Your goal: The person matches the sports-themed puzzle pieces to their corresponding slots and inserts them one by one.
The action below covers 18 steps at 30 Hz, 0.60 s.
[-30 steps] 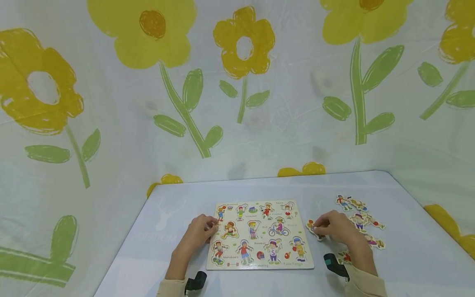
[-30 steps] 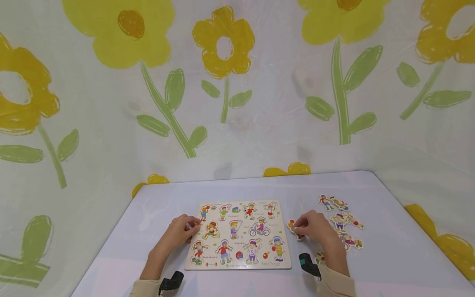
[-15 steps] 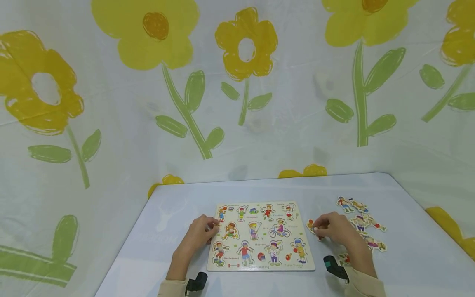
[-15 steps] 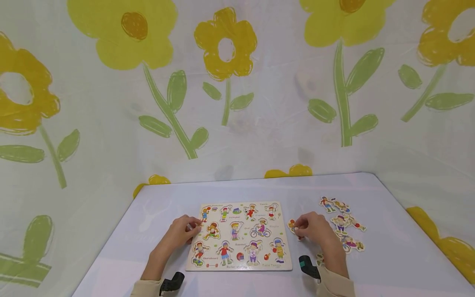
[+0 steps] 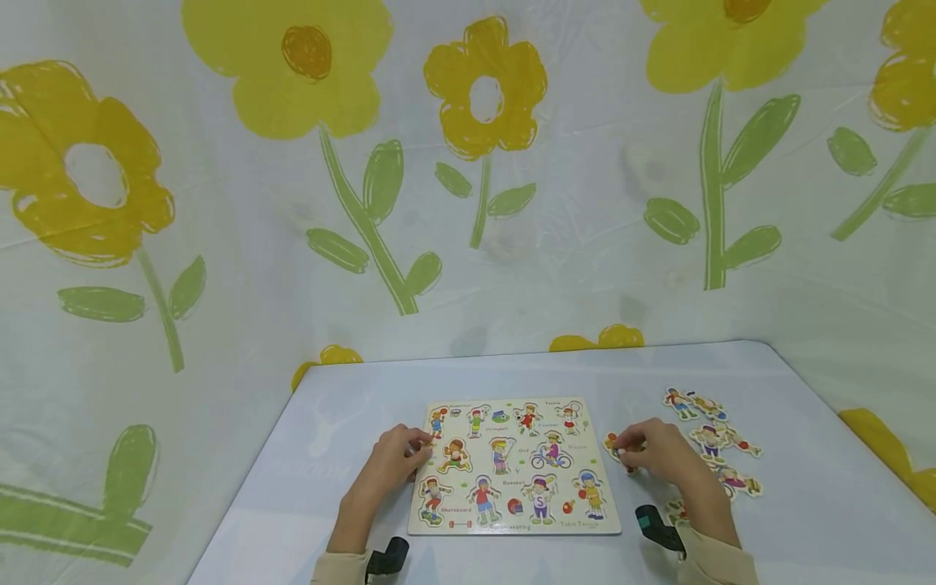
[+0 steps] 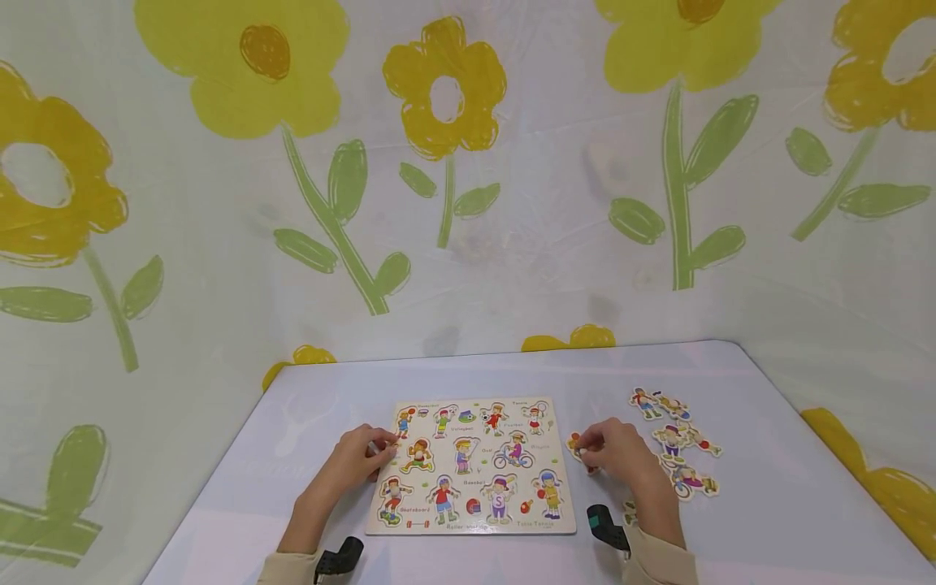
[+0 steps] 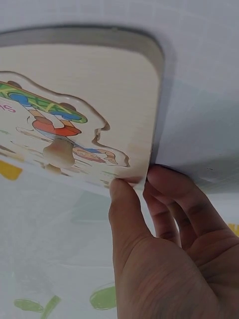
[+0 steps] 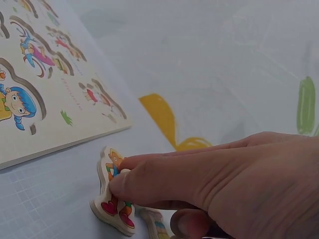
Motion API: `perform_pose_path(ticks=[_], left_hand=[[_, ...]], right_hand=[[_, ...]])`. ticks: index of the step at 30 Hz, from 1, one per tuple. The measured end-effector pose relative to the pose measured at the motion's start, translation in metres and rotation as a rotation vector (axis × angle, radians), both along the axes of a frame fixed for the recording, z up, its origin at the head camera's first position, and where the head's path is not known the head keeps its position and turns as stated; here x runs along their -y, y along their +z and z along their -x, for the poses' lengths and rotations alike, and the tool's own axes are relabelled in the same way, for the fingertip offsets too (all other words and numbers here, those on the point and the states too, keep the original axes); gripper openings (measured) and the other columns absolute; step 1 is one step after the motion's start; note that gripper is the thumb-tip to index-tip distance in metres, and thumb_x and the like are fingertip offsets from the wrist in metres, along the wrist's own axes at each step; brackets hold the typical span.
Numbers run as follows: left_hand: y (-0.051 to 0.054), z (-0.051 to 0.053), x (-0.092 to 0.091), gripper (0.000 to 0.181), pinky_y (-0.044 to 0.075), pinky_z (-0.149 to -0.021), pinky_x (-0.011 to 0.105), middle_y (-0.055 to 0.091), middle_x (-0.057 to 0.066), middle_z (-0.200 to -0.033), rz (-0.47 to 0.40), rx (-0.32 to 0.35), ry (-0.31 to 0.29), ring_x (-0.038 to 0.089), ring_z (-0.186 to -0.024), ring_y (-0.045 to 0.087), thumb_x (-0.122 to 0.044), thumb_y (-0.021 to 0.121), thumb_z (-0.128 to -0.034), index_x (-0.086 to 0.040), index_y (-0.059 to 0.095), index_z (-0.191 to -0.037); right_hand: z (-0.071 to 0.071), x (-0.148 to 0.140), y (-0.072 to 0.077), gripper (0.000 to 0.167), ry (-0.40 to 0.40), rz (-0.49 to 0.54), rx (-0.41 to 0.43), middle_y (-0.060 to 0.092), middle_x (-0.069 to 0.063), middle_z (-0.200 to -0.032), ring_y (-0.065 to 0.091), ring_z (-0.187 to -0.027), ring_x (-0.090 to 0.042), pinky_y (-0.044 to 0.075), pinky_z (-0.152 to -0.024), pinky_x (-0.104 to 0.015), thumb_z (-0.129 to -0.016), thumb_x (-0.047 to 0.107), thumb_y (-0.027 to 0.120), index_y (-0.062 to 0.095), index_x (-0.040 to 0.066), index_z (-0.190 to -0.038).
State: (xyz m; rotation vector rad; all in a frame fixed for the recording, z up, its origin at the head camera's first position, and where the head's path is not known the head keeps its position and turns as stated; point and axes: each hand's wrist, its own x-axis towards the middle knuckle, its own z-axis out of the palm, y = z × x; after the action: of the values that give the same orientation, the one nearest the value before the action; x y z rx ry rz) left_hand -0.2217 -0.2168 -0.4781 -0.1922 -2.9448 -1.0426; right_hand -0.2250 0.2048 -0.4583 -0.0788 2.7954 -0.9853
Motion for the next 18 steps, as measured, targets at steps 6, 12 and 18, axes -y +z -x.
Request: perform_pose_path(ticks=[6,12,18], left_hand=[[-0.0008,0.0006,0.0004,0.020,0.046,-0.050,0.021,0.057,0.004,-0.090,-0.003,0.001,0.002,0.012,-0.069,0.051,-0.014,0.070,-0.0896,-0.008,0.072,-0.108],[-0.0022,0.0014,0.0010,0.020,0.046,-0.051,0.021,0.057,0.004,-0.089,0.007,0.003,0.003,0.013,-0.070,0.051,-0.016,0.070,-0.0897,-0.008,0.072,-0.109],[-0.0034,0.0020,0.0010,0.020,0.046,-0.051,0.021,0.056,0.003,-0.089,0.009,0.002,0.004,0.013,-0.071,0.051,-0.016,0.070,-0.0899,-0.009,0.072,-0.109]], right_hand=[[0.0001,0.0010,-0.0007,0.014,0.000,0.005,-0.013,0.065,-0.001,-0.080,0.055,-0.072,-0.015,0.046,-0.069,-0.031,-0.085,0.009,0.072,0.074,0.007,-0.099],[0.0012,0.0026,-0.0013,0.014,-0.009,-0.014,-0.039,0.065,-0.001,-0.082,0.054,-0.076,-0.016,0.045,-0.068,-0.030,-0.083,0.013,0.074,0.074,0.007,-0.096],[0.0026,0.0065,-0.0031,0.012,-0.008,0.002,-0.076,0.064,-0.001,-0.078,0.053,-0.073,-0.016,0.043,-0.065,-0.030,-0.084,0.013,0.073,0.074,0.007,-0.094]])
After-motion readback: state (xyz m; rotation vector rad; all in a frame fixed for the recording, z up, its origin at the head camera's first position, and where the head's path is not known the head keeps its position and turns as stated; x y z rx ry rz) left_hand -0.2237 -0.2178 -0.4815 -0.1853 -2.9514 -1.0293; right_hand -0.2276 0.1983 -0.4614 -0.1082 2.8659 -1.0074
